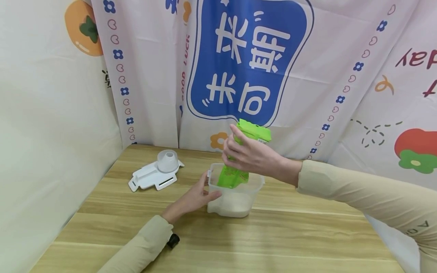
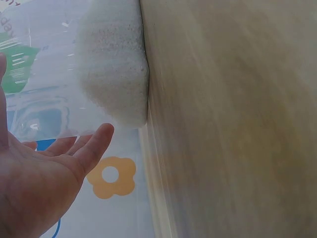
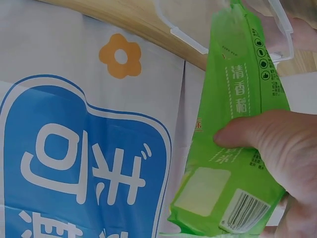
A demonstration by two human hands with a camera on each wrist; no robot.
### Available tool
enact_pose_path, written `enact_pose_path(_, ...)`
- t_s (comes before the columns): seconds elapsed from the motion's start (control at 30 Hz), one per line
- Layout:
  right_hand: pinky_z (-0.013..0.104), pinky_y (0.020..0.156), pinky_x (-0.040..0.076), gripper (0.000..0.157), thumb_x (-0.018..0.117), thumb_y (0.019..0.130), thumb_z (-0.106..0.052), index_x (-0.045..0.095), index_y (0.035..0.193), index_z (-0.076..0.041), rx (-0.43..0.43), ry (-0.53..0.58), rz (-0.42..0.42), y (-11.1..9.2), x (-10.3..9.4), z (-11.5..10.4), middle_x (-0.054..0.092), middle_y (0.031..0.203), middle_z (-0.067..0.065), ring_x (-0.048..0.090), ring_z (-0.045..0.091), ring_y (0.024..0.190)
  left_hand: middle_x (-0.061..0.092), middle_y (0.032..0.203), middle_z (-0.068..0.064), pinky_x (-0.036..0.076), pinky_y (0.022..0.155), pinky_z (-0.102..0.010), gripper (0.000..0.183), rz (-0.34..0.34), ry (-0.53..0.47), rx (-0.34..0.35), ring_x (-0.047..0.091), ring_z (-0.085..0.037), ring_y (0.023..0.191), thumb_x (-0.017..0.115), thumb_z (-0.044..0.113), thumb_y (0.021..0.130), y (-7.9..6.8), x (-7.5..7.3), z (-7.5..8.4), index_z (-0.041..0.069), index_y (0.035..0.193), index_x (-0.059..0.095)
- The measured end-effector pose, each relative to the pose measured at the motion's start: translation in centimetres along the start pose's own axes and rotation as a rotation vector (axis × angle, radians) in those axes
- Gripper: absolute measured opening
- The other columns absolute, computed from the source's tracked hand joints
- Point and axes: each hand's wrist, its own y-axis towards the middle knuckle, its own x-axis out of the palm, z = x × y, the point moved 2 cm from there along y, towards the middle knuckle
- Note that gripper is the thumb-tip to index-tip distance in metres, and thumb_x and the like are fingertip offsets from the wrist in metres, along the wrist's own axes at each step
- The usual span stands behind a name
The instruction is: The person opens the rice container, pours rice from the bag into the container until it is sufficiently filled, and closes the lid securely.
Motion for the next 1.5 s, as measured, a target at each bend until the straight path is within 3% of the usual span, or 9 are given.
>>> enact_pose_path(0.1, 0.061, 0.115, 0.029, 0.06, 0.067, 0.079, -0.026, 0.048, 0.135, -0.021, -0.001, 0.006, 0.01, -0.1, 0.1, 0.1, 0.059, 0.127, 0.014, 0.053, 0.033, 0.118, 0.04, 0.148, -0.008, 0.053, 0.097, -0.038, 0.086, -0.003, -0.01, 0.016, 0.042, -0.028, 0.137, 0.064, 0.038, 0.095, -0.7, -0.1, 1.5, 0.023, 0.157, 0.005)
enact_pose_path(0.17, 0.061, 0.114, 0.029, 0.062, 0.069, 0.077, -0.026, 0.048, 0.136, -0.021, -0.006, 0.014, 0.016, -0.1, 0.2, 0.2, 0.058, 0.127, 0.015, 0.053, 0.033, 0.119, 0.039, 0.148, -0.013, 0.052, 0.097, -0.038, 0.087, -0.02, -0.012, 0.01, 0.042, -0.031, 0.137, 0.063, 0.035, 0.096, -1.0, -0.3, 2.4, 0.017, 0.157, 0.005)
enact_pose_path(0.23, 0.062, 0.114, 0.029, 0.064, 0.071, 0.076, -0.026, 0.048, 0.136, -0.022, -0.011, 0.015, 0.026, -0.1, 0.2, 0.4, 0.059, 0.128, 0.014, 0.052, 0.034, 0.12, 0.04, 0.148, -0.015, 0.053, 0.096, -0.037, 0.087, -0.022, -0.008, 0.014, 0.043, -0.031, 0.136, 0.063, 0.033, 0.096, -1.0, -0.3, 2.5, 0.015, 0.157, 0.004)
enact_pose_path(0.47, 0.062, 0.113, 0.031, 0.063, 0.073, 0.074, -0.025, 0.05, 0.133, -0.023, -0.012, 0.028, 0.102, -0.1, 0.4, 0.7, 0.06, 0.129, 0.012, 0.052, 0.033, 0.123, 0.041, 0.146, -0.014, 0.055, 0.093, -0.038, 0.086, -0.003, -0.023, 0.045, 0.045, -0.031, 0.133, 0.064, 0.03, 0.096, 0.2, 0.0, -0.1, 0.018, 0.157, 0.003)
enact_pose_path(0.73, 0.062, 0.108, 0.037, 0.06, 0.071, 0.074, -0.024, 0.05, 0.131, -0.025, -0.04, 0.055, 0.129, 0.0, 0.1, 0.8, 0.06, 0.128, 0.013, 0.051, 0.034, 0.123, 0.043, 0.144, -0.01, 0.056, 0.09, -0.036, 0.087, -0.008, -0.051, 0.117, 0.047, -0.03, 0.131, 0.065, 0.031, 0.095, 0.5, 0.1, -0.8, 0.021, 0.157, 0.004)
enact_pose_path(0.97, 0.056, 0.105, 0.041, 0.057, 0.07, 0.078, -0.024, 0.051, 0.131, -0.025, -0.097, 0.035, 0.081, 0.4, -0.5, 1.1, 0.059, 0.13, 0.009, 0.05, 0.032, 0.123, 0.043, 0.144, -0.015, 0.056, 0.092, -0.04, 0.084, 0.009, -0.011, 0.107, 0.047, -0.031, 0.132, 0.064, 0.034, 0.095, 0.4, 0.0, -0.8, 0.025, 0.156, 0.007)
enact_pose_path(1.2, 0.056, 0.105, 0.039, 0.066, 0.077, 0.073, -0.025, 0.051, 0.133, -0.025, -0.124, 0.006, -0.029, 0.8, -1.0, 1.6, 0.056, 0.136, 0.008, 0.05, 0.032, 0.125, 0.046, 0.142, -0.011, 0.056, 0.091, -0.034, 0.084, 0.024, 0.02, 0.094, 0.049, -0.028, 0.131, 0.065, 0.036, 0.094, 0.5, 0.0, -0.6, 0.025, 0.155, 0.008)
enact_pose_path(1.5, 0.056, 0.106, 0.039, 0.068, 0.076, 0.072, -0.024, 0.049, 0.133, -0.026, -0.136, -0.004, -0.061, 1.0, -1.2, 1.2, 0.055, 0.137, 0.007, 0.049, 0.031, 0.125, 0.046, 0.142, -0.013, 0.057, 0.091, -0.033, 0.085, 0.025, 0.025, 0.092, 0.049, -0.029, 0.132, 0.065, 0.036, 0.094, 0.5, 0.0, -0.7, 0.021, 0.155, 0.009)
